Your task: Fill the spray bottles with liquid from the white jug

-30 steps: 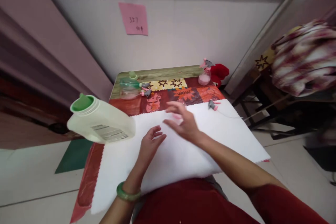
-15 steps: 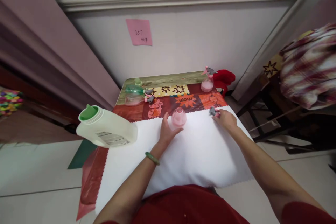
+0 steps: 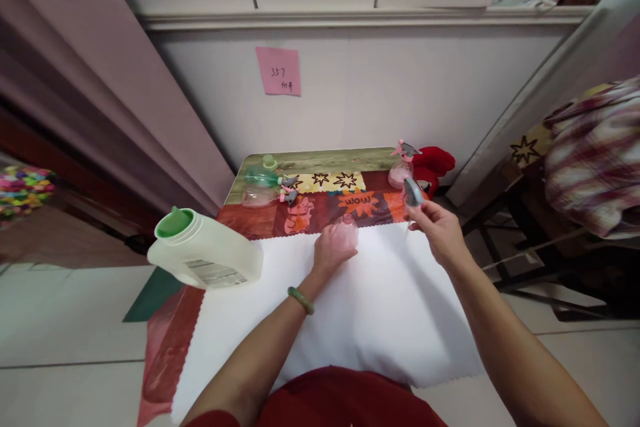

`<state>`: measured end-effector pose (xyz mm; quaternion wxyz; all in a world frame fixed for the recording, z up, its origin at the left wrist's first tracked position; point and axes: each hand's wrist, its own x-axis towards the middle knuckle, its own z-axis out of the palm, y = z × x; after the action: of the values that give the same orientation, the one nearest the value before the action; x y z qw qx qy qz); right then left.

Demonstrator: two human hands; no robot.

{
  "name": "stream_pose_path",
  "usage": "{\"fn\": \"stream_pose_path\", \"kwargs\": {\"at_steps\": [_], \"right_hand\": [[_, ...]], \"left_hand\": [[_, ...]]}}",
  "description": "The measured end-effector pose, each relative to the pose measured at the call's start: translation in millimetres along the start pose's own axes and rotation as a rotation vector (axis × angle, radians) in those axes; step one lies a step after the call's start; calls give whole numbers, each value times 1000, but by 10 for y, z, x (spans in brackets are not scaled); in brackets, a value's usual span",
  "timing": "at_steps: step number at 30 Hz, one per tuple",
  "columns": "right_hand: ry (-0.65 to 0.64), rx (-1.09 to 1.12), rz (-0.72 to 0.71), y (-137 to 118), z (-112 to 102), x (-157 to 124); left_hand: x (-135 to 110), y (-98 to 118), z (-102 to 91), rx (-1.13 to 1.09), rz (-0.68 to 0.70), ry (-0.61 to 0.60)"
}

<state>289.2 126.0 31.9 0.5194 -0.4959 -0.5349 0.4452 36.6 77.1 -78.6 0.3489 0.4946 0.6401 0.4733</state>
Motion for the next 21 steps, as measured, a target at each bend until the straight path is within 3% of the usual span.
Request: {"fn": "stream_pose_path", "kwargs": {"at_steps": [4,9,14,21], "right_hand": [[47,387,-59,-529,287,-60],[54,496,-167,-966,561,-145],[17,499,-197,-1173,649,-298],[-13,411,-256,-1244,709,-628]], "left_hand": [[-178,230,-212,-126,33,-88],[-536,541,-491,-194,93,-146],[-780,618,-648,-174,81,-144],[-1002,508,-707,-158,47,-78]]}}
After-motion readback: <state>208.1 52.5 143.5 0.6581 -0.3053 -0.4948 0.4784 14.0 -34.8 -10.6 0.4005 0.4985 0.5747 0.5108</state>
